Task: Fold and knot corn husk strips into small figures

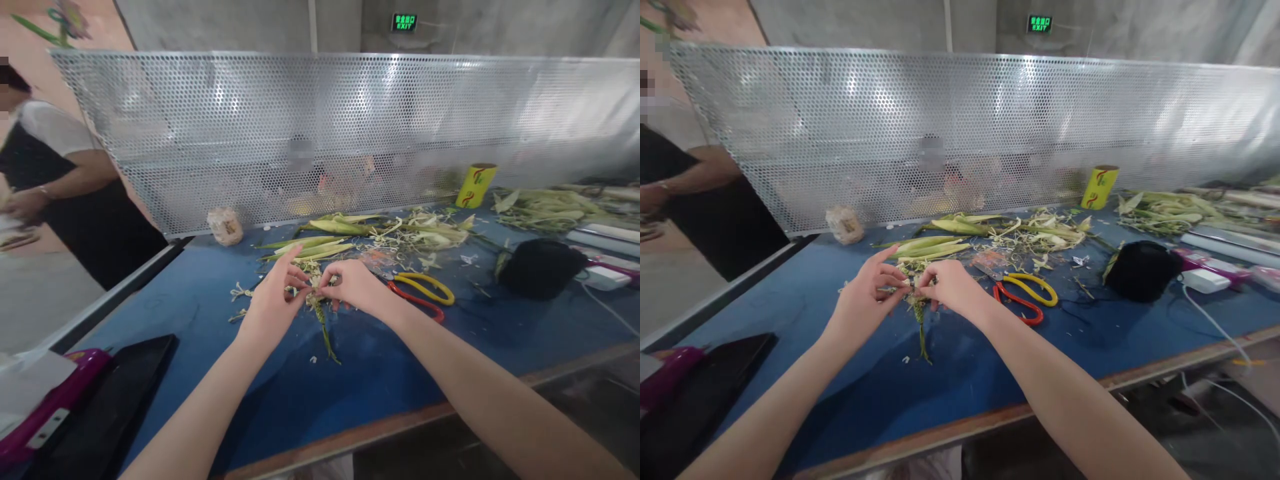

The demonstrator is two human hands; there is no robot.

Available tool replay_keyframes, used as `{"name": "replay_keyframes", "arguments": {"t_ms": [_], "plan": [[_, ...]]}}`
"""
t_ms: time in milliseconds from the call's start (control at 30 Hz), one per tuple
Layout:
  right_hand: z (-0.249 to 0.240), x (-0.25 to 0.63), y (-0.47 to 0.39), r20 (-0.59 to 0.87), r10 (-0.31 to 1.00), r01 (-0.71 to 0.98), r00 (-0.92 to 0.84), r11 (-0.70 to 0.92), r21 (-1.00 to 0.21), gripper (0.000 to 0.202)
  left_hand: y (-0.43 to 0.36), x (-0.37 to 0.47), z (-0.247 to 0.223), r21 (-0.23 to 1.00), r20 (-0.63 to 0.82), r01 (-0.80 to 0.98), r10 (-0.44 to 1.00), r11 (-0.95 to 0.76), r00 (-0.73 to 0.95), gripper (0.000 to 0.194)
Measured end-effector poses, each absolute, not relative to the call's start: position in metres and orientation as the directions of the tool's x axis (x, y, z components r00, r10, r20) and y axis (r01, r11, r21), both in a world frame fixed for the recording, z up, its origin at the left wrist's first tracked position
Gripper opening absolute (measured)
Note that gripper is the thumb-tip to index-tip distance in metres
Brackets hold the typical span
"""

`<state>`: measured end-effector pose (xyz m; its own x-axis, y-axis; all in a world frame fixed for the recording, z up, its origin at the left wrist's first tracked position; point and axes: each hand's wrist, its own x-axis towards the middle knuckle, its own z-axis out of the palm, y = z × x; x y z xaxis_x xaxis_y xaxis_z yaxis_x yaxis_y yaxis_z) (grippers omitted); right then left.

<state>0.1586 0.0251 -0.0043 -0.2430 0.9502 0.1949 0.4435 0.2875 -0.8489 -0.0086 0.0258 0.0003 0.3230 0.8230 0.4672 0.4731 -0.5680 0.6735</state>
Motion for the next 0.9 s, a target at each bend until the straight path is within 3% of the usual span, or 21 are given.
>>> {"name": "replay_keyframes", "arguments": {"t_ms": [200, 367, 467, 600, 900], "plan": [[0.000, 0.158, 0.022, 0.244, 0.928, 0.547, -0.281, 0.363, -0.754, 0.010, 0.021, -0.009, 0.002, 0.662, 0.477, 0.463, 0.808, -0.589, 0.345, 0.055], [0.009, 0.158, 0.014, 0.339, 0.881, 0.539, -0.329, 0.470, -0.698, 0.010, 0.010, -0.008, 0.005, 0.606, 0.547, 0.481, 0.771, -0.633, 0.325, 0.054], [0.013, 0.159, 0.012, 0.409, 0.849, 0.593, -0.334, 0.526, -0.609, 0.008, 0.005, -0.006, 0.007, 0.590, 0.581, 0.498, 0.762, -0.636, 0.285, 0.054], [0.012, 0.157, 0.014, 0.494, 0.789, 0.671, -0.365, 0.591, -0.448, 0.007, 0.002, -0.002, 0.009, 0.651, 0.551, 0.490, 0.805, -0.580, 0.220, 0.051], [0.011, 0.157, 0.014, 0.439, 0.774, 0.713, -0.456, 0.613, -0.340, 0.008, 0.001, 0.000, 0.012, 0.818, 0.414, 0.375, 0.899, -0.436, 0.142, 0.059]]}}
